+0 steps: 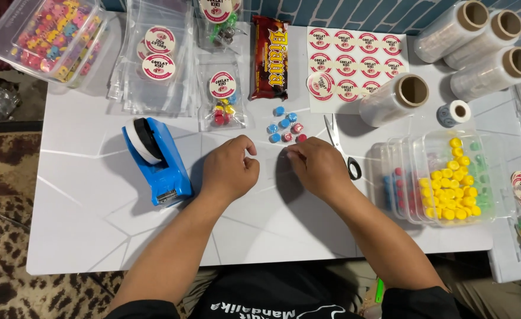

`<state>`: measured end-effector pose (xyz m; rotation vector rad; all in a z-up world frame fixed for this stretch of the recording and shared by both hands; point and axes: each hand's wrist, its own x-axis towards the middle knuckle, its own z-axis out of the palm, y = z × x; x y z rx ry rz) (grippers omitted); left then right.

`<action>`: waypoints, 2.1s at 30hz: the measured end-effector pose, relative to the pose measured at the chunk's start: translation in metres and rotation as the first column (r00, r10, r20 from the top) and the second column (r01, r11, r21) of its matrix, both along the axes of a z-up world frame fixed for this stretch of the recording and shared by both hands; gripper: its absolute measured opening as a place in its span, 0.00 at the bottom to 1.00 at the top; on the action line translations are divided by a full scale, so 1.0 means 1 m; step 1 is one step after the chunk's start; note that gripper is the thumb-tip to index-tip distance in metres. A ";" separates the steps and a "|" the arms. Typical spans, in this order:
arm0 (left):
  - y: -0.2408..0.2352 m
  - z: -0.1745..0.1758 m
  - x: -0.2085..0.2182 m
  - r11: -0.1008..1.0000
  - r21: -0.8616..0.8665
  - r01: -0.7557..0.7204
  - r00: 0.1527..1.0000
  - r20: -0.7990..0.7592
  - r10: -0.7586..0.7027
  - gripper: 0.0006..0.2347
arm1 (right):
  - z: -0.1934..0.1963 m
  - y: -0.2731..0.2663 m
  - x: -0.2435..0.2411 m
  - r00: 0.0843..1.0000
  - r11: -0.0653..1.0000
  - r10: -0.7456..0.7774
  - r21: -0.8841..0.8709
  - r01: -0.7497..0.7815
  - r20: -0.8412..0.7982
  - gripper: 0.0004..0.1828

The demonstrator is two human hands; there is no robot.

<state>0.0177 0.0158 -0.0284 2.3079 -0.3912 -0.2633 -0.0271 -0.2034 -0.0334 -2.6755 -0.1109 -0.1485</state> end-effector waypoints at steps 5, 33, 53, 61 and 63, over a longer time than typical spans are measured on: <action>-0.001 -0.002 0.002 1.000 0.018 -0.006 1.000 0.006 0.006 0.07 | 0.003 0.003 0.002 0.999 0.999 -0.012 0.039 0.013 -0.036 0.06; -0.010 -0.002 -0.006 0.936 -0.115 0.333 0.913 0.289 -0.289 0.26 | -0.004 -0.006 -0.010 0.994 0.995 0.091 0.050 -0.089 -0.060 0.05; -0.020 -0.022 -0.010 0.898 -0.324 0.298 0.942 0.255 -0.220 0.08 | 0.004 -0.008 -0.009 0.991 0.962 0.118 0.256 -0.100 -0.058 0.06; -0.021 -0.013 -0.015 0.826 -0.563 -0.019 0.947 -0.274 -0.166 0.11 | -0.002 -0.006 -0.009 0.990 0.774 0.085 0.633 0.004 -0.111 0.10; -0.020 -0.017 -0.013 0.815 -0.568 -0.119 0.908 -0.394 -0.142 0.11 | -0.014 -0.004 -0.009 0.973 0.337 0.153 0.935 0.113 -0.172 0.16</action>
